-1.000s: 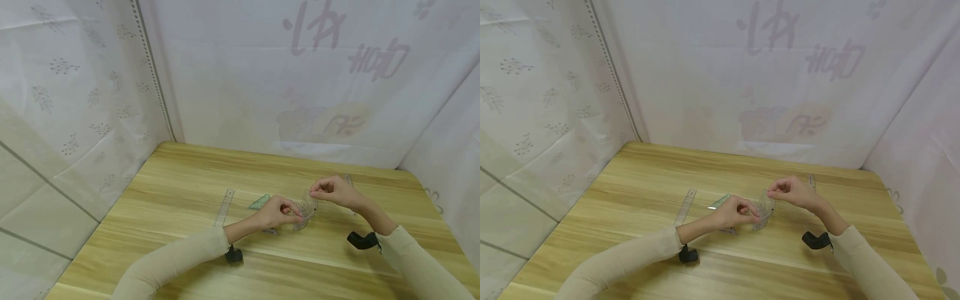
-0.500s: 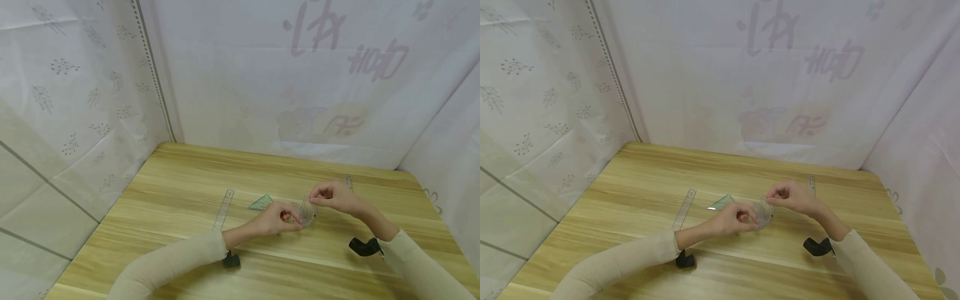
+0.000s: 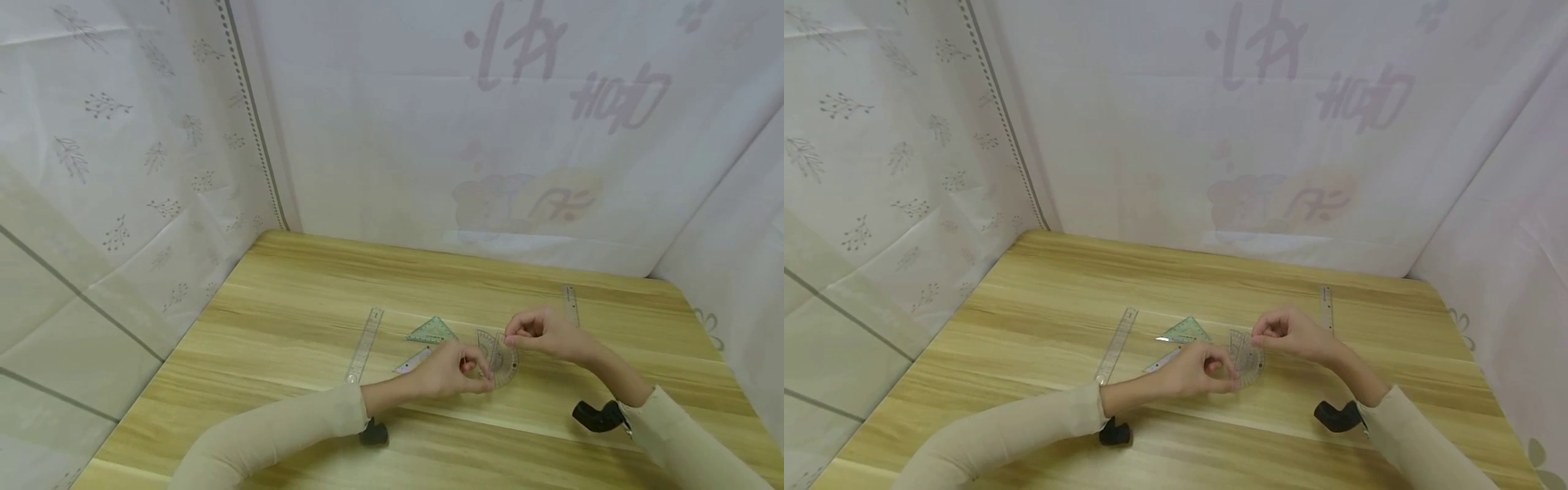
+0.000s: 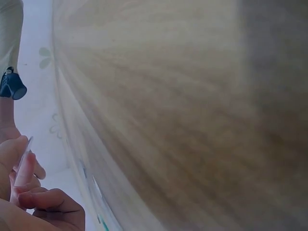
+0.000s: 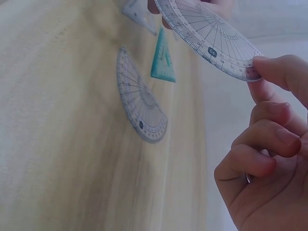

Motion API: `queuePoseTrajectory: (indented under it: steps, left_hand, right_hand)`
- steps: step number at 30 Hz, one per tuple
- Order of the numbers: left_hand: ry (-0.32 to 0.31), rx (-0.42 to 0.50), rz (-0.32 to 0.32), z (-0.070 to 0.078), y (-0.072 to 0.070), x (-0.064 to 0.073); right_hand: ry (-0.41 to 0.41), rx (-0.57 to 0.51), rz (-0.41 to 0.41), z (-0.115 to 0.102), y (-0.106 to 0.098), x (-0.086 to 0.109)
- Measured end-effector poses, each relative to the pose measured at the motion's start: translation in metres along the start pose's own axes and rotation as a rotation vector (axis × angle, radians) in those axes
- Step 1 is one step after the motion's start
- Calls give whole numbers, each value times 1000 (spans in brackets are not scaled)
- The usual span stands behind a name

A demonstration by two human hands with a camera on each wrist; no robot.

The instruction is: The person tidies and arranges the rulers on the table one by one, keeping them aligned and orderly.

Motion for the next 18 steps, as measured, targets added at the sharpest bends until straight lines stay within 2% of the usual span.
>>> queuePoseTrajectory:
  steps: [6, 13, 18]
  left_hand:
    - [24, -61, 12, 2, 1, 5]
    - [73, -217, 38, 5, 6, 10]
    - [57, -270, 5, 9, 9, 13]
  right_hand:
    - [-30, 0, -20, 3, 4, 1]
    - [-44, 4, -55, 5, 11, 4]
    - [-32, 7, -91, 7, 14, 5]
Point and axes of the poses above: each hand's wrist, its own x-axis away from the middle knuckle, its own y-axis out of the palm, z = x × y, the point moved 1 cm from there along -x, towards the middle knuckle, and after that the axes turned 14 degrees about -x, right-handed, at the moved point
